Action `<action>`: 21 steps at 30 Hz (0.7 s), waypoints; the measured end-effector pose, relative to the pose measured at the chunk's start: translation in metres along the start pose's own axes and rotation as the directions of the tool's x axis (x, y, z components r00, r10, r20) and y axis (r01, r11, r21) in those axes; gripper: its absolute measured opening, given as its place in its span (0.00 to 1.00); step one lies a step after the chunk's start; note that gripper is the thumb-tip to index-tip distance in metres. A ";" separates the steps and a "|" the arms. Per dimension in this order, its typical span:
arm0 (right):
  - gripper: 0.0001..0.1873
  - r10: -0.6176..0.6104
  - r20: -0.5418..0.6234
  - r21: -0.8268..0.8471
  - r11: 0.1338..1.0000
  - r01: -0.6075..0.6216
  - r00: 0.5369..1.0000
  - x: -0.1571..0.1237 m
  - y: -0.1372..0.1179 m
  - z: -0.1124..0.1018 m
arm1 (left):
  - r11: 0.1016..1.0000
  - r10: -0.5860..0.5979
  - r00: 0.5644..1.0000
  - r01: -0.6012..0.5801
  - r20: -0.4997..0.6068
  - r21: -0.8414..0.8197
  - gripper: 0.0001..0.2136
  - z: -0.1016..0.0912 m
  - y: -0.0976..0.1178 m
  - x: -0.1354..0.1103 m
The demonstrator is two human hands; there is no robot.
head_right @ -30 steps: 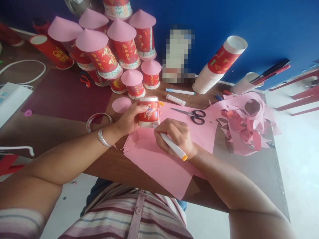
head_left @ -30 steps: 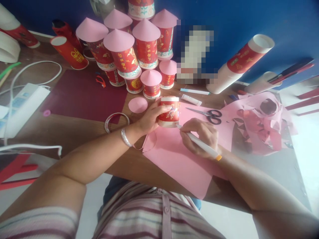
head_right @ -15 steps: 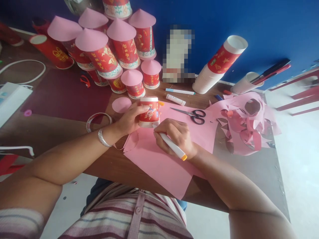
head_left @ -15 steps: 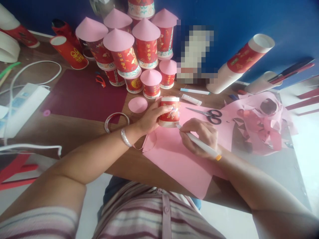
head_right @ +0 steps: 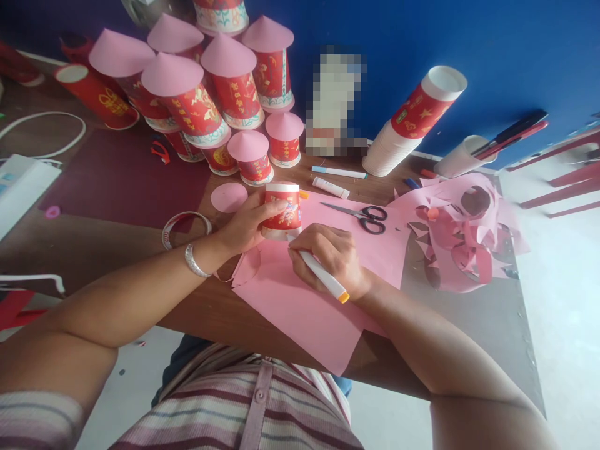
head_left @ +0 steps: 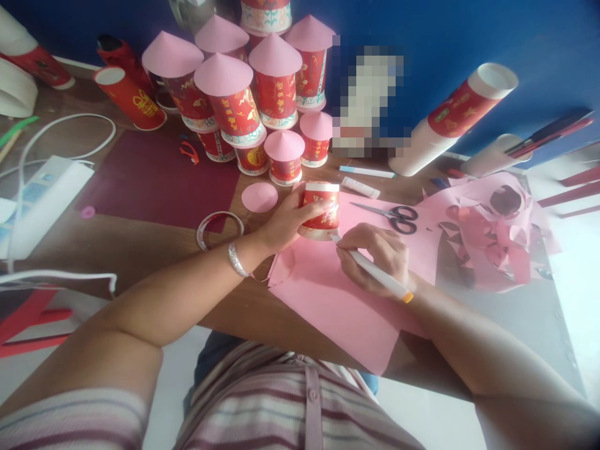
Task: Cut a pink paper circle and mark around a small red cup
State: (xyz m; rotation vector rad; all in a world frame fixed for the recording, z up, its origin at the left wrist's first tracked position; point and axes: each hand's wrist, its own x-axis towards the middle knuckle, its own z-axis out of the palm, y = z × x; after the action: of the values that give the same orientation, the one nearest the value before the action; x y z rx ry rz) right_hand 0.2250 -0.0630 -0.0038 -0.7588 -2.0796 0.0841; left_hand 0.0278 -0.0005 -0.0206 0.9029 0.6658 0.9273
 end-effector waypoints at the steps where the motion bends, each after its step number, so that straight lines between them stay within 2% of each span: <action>1: 0.10 0.000 0.000 -0.001 1.000 0.000 1.000 0.000 0.000 0.000 | 1.000 0.000 1.000 0.000 0.001 -0.001 0.18 0.000 0.000 0.000; 21: 0.11 0.014 0.011 0.001 1.000 -0.014 1.000 0.001 0.000 0.000 | 0.998 0.000 1.000 0.000 -0.004 0.062 0.19 -0.004 -0.003 0.003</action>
State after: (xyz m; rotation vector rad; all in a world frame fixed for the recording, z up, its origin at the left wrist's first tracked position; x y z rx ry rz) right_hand 0.2246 -0.0625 -0.0028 -0.7735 -2.0849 0.0978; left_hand 0.0278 0.0028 -0.0255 0.9562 0.7005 0.9127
